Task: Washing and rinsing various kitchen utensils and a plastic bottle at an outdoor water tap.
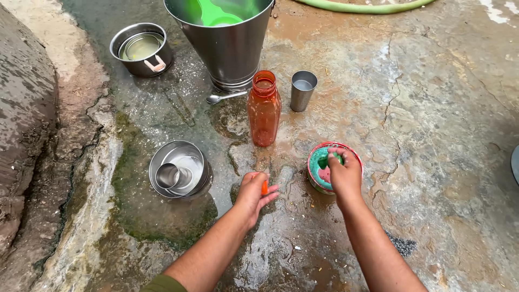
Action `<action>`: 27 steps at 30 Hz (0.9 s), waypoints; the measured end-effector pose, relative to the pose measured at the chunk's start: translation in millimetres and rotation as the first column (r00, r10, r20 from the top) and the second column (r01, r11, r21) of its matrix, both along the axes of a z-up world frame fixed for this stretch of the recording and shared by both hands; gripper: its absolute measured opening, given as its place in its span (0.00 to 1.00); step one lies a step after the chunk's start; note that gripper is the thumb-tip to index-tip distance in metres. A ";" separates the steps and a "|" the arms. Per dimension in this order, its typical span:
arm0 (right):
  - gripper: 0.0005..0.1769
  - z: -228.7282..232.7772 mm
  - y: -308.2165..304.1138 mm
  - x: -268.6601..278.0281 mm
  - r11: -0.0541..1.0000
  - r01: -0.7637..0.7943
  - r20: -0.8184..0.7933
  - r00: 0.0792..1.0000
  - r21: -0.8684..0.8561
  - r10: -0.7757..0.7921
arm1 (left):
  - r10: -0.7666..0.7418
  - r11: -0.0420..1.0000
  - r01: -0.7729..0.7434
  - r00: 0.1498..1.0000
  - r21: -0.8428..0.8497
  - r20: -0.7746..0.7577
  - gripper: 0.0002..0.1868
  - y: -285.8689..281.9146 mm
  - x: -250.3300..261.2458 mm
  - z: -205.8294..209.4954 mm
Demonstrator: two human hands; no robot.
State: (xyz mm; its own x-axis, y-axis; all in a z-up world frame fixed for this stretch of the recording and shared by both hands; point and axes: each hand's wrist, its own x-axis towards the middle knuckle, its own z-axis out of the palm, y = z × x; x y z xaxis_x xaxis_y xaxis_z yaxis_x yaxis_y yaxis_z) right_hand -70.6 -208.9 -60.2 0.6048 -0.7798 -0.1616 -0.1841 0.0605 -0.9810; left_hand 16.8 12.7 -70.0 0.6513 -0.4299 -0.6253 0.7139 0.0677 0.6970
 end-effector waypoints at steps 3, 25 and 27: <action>0.12 9.0 1.3 -5.2 0.998 0.018 -0.034 0.999 0.053 -0.016 | -0.045 0.984 0.032 0.996 0.174 0.072 0.20 3.0 1.4 -13.2; 0.40 143.5 50.3 168.3 0.610 -0.202 -0.007 0.952 -0.766 0.306 | -0.614 0.714 -0.328 0.129 0.618 0.779 0.08 88.3 88.2 184.7; 0.36 133.5 46.5 183.5 0.650 -0.301 -0.084 0.936 -0.698 0.343 | -0.614 0.733 -0.365 0.009 0.574 0.789 0.09 106.7 93.3 230.7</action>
